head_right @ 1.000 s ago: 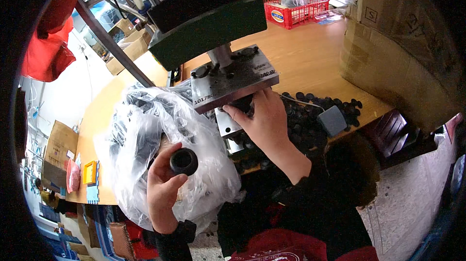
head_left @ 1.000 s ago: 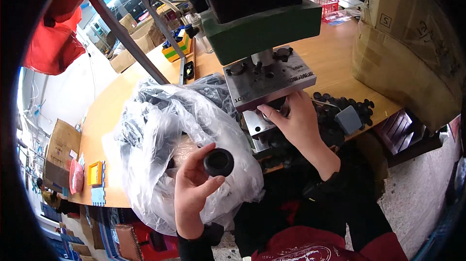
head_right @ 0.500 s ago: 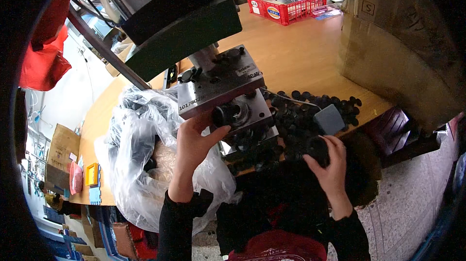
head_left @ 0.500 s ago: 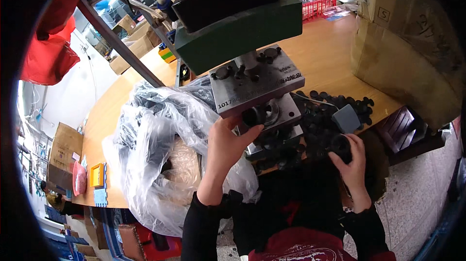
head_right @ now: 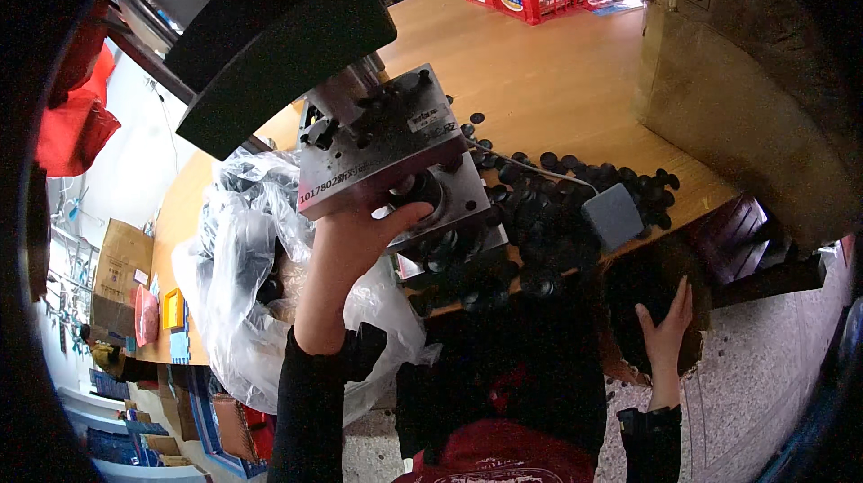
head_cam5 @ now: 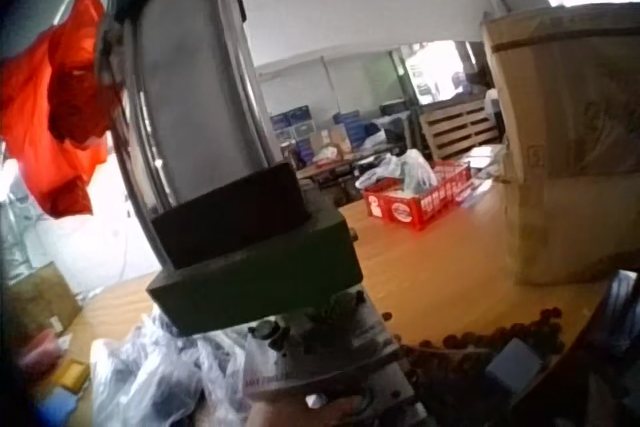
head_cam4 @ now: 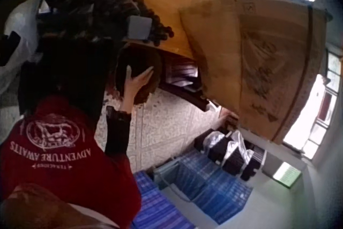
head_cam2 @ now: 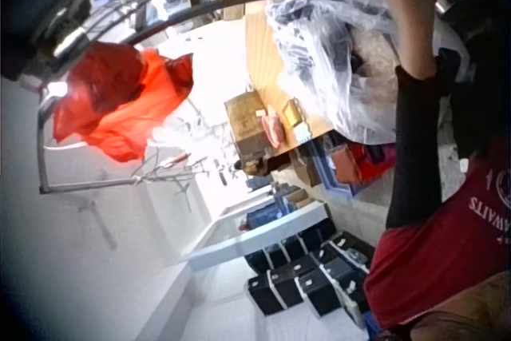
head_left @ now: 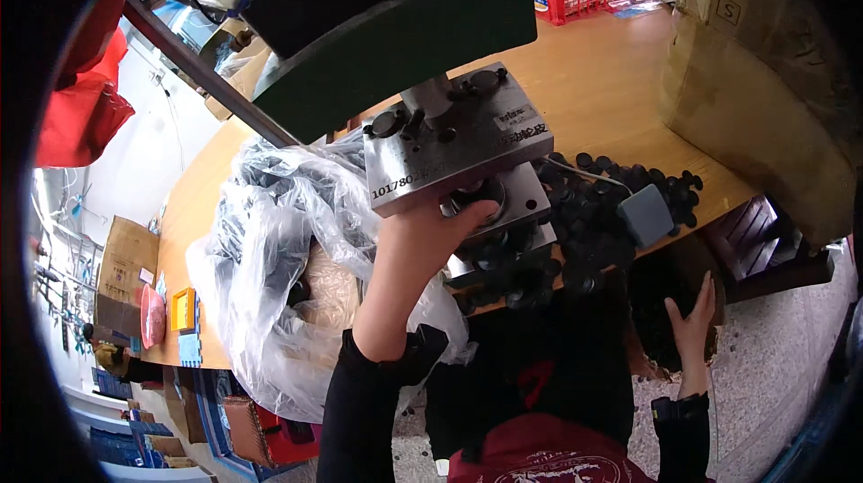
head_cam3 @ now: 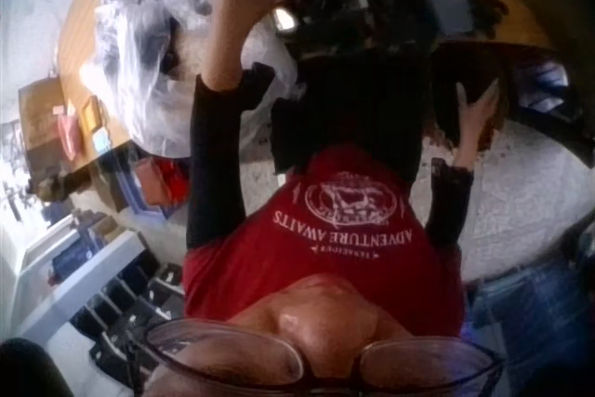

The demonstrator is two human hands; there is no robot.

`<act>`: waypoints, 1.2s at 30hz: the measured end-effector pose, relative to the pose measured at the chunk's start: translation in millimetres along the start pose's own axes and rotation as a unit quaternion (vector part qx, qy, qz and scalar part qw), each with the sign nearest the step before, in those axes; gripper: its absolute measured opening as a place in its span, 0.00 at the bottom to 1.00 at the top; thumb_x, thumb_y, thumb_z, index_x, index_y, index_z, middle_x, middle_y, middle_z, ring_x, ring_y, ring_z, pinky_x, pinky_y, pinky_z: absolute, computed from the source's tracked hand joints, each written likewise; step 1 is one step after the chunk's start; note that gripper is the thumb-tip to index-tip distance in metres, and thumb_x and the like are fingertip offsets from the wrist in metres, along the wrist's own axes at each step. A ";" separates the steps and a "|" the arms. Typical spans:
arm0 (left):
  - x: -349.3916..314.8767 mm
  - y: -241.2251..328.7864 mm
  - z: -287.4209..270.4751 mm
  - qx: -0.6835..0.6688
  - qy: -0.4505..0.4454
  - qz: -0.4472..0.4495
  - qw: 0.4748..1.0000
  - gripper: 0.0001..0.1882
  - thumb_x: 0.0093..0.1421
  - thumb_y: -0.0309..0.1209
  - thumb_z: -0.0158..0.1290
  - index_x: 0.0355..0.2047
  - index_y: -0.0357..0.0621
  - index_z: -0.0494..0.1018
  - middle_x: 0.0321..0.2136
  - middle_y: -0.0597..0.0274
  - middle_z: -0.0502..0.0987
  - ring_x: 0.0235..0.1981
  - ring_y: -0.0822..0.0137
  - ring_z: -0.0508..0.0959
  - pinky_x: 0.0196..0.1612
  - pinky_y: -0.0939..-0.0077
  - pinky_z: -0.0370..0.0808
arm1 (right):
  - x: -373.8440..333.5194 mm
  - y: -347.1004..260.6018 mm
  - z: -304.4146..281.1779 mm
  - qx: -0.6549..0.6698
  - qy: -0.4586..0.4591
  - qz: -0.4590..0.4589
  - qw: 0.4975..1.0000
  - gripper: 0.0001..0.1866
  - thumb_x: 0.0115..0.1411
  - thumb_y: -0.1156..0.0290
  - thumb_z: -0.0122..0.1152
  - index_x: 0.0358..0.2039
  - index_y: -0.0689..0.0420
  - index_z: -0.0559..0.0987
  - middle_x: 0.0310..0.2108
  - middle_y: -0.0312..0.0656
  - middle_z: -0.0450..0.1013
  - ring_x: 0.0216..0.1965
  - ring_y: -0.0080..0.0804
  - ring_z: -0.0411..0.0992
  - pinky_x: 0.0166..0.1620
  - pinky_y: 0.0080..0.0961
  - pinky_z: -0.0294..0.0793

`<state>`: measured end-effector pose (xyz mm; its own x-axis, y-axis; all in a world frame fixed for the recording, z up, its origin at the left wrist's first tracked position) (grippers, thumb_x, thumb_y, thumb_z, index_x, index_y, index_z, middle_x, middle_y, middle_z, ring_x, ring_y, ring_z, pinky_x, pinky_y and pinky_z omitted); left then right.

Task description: The person repeatedly picks up small black rubber parts from a plastic bag and a table, places them into a metal jig on a press machine, and operates the press. The person then removes the processed parts and places them into a pile on the table.

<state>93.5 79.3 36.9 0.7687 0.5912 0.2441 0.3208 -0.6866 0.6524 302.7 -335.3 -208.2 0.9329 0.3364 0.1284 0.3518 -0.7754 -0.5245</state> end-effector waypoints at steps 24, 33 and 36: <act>-121.0 -203.2 -94.4 0.205 0.169 -0.138 0.954 0.19 0.55 0.37 0.59 0.43 0.39 0.73 0.32 0.45 0.79 0.35 0.47 0.79 0.39 0.56 0.74 | 78.9 -202.6 7.5 -0.123 -0.100 -0.211 0.965 0.27 0.68 0.52 0.45 0.60 0.56 0.68 0.64 0.49 0.60 0.64 0.44 0.60 0.62 0.41 0.59; -107.1 -212.5 -85.9 0.076 0.159 -0.187 0.966 0.29 0.48 0.36 0.63 0.48 0.33 0.69 0.37 0.47 0.78 0.37 0.55 0.80 0.40 0.65 0.75 | 25.5 -289.0 -61.4 0.156 0.010 -0.301 0.941 0.17 0.65 0.65 0.54 0.49 0.62 0.75 0.48 0.49 0.73 0.51 0.44 0.70 0.54 0.36 0.68; -141.0 -203.1 -101.9 -0.192 0.175 -0.242 0.935 0.25 0.52 0.26 0.59 0.50 0.32 0.68 0.43 0.55 0.75 0.41 0.66 0.77 0.45 0.76 0.72 | 2.2 -348.7 -70.3 0.175 0.000 -0.376 0.910 0.20 0.59 0.63 0.62 0.48 0.61 0.75 0.46 0.49 0.73 0.50 0.45 0.70 0.52 0.37 0.69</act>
<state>-136.5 178.5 -56.9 0.3345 0.9419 0.0299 0.3101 -0.1400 0.9403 187.5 -101.8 34.2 0.4379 0.7014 0.5624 0.8454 -0.1084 -0.5230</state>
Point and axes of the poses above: each hand's wrist, its own x-axis towards the middle knuckle, its own z-axis out of the palm, y = z × x, the point moved 10 cm from there along x, towards the middle knuckle
